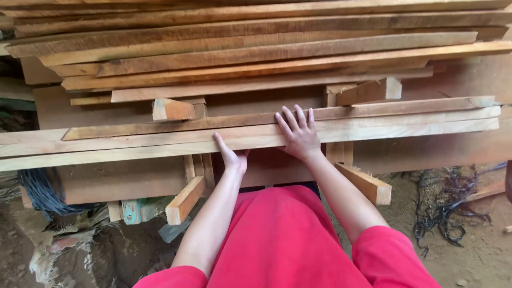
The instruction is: The person aligns several wooden planks on a wooden rack and secures them using black plastic ties. They wrap the ties around the planks and pull them tight to hold the wood in place.
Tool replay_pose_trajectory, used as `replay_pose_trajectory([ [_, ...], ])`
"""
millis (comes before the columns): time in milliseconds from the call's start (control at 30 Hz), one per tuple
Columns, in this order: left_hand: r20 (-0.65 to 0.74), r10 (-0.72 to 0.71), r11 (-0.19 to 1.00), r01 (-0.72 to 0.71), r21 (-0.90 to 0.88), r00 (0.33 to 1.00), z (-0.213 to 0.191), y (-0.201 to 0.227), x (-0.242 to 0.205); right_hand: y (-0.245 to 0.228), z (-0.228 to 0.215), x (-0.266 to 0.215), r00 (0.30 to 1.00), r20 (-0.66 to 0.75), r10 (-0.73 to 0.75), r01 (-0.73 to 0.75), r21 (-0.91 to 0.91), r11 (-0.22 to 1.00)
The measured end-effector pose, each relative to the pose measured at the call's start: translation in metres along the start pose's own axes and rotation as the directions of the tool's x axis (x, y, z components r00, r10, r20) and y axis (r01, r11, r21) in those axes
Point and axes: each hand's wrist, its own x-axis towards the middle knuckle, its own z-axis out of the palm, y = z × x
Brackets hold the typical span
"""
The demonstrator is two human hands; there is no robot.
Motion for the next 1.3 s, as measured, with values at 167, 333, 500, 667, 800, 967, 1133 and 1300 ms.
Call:
replay_pose_trajectory([
  [167, 0.037, -0.019, 0.999, 0.018, 0.031, 0.999, -0.008, 0.005, -0.008, -0.004, -0.007, -0.001, 0.996, 0.086, 0.037, -0.038, 0.010, 0.999],
  [333, 0.054, 0.017, 0.998, -0.020, 0.053, 0.998, -0.011, 0.017, -0.030, -0.006, -0.022, 0.006, 0.989, 0.145, 0.033, -0.038, 0.030, 0.999],
  [500, 0.107, -0.143, 0.990, 0.141, 0.020, 0.984, 0.001, 0.022, -0.032, -0.001, -0.046, 0.026, 0.968, 0.236, 0.089, -0.119, 0.114, 0.986],
  [667, 0.051, -0.203, 0.974, 0.207, -0.092, 0.978, 0.027, 0.020, -0.019, 0.003, -0.046, 0.028, 0.980, 0.195, 0.047, -0.070, 0.116, 0.991],
  [800, 0.070, -0.234, 0.964, 0.241, -0.111, 0.970, 0.009, 0.011, -0.005, -0.005, -0.067, 0.034, 0.977, 0.206, 0.062, -0.098, 0.171, 0.980],
  [967, 0.084, -0.152, 0.988, 0.154, -0.010, 0.985, -0.007, 0.011, -0.010, -0.007, -0.066, 0.059, 0.943, 0.321, 0.085, -0.150, 0.186, 0.971],
  [1133, 0.034, -0.109, 0.993, 0.110, -0.048, 0.994, 0.005, 0.002, -0.007, -0.019, -0.063, 0.114, 0.845, 0.531, 0.058, -0.224, 0.253, 0.941],
  [1300, -0.233, 0.150, 0.986, -0.164, -0.041, 0.961, 0.018, -0.017, 0.016, -0.034, -0.071, 0.159, 0.561, 0.819, 0.120, -0.339, 0.095, 0.936],
])
